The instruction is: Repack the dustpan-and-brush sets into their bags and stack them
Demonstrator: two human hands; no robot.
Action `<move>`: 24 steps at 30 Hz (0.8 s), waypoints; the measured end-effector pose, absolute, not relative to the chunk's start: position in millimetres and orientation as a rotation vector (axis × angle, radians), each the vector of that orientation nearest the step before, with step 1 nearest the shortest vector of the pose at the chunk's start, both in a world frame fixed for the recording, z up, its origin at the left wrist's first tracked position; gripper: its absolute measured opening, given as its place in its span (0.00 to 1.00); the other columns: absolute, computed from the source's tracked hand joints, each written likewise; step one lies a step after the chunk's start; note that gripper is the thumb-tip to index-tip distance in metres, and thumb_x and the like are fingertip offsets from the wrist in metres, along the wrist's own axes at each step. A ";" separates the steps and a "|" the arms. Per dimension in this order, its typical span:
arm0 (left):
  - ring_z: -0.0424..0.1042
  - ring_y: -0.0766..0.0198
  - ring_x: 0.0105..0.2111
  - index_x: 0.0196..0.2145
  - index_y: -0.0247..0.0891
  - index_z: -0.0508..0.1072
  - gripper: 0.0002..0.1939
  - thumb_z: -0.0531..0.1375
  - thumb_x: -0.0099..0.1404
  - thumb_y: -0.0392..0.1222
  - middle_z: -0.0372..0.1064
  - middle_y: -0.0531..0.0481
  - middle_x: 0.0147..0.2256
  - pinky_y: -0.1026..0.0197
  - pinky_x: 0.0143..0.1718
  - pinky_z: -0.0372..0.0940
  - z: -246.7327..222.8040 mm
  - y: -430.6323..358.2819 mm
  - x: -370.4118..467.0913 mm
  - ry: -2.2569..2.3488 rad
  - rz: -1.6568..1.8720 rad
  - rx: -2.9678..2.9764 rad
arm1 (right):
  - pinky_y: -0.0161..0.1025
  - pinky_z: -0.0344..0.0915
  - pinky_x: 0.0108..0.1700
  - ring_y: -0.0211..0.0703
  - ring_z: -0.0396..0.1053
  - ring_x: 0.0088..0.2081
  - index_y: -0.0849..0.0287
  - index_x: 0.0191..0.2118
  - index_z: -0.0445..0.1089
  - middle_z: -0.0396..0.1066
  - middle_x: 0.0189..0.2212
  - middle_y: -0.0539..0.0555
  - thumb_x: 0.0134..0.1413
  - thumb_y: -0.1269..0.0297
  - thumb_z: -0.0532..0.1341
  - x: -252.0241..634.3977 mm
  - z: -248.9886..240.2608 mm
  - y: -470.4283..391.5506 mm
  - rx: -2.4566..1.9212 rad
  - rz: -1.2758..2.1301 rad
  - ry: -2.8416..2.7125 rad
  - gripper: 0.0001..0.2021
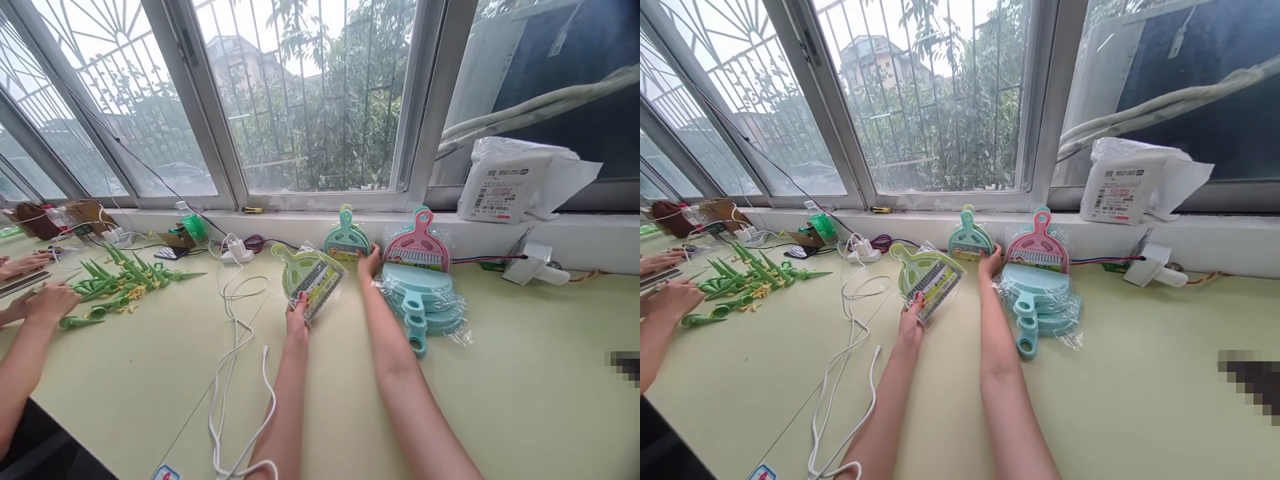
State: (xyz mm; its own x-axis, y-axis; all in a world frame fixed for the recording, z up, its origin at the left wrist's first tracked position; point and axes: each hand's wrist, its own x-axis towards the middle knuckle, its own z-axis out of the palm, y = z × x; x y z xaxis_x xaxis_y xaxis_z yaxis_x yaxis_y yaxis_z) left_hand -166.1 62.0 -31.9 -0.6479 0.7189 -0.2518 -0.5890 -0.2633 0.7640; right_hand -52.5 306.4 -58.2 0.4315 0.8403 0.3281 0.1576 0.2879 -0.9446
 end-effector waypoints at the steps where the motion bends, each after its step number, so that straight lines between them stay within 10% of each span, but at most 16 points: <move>1: 0.75 0.64 0.35 0.35 0.36 0.73 0.05 0.64 0.58 0.33 0.75 0.49 0.33 0.58 0.48 0.68 -33.4 63.1 -166.9 1.122 1.991 0.185 | 0.55 0.60 0.52 0.58 0.69 0.48 0.63 0.48 0.62 0.70 0.47 0.69 0.44 0.63 0.60 -53.6 -57.3 309.3 -1.239 0.584 -1.040 0.23; 13: 0.75 0.62 0.40 0.38 0.38 0.73 0.11 0.66 0.56 0.37 0.75 0.48 0.38 0.57 0.49 0.67 -36.6 64.5 -165.5 1.166 1.969 0.263 | 0.51 0.52 0.59 0.57 0.58 0.57 0.69 0.55 0.59 0.63 0.52 0.69 0.47 0.65 0.63 -60.3 -60.2 315.8 -1.370 0.406 -1.160 0.28; 24: 0.76 0.61 0.40 0.37 0.35 0.72 0.06 0.62 0.60 0.32 0.76 0.48 0.35 0.55 0.48 0.69 -37.3 73.5 -172.5 1.023 2.052 0.168 | 0.59 0.41 0.65 0.49 0.30 0.69 0.64 0.67 0.20 0.30 0.68 0.67 0.53 0.75 0.47 -71.6 -47.7 224.6 -1.164 0.247 -1.420 0.41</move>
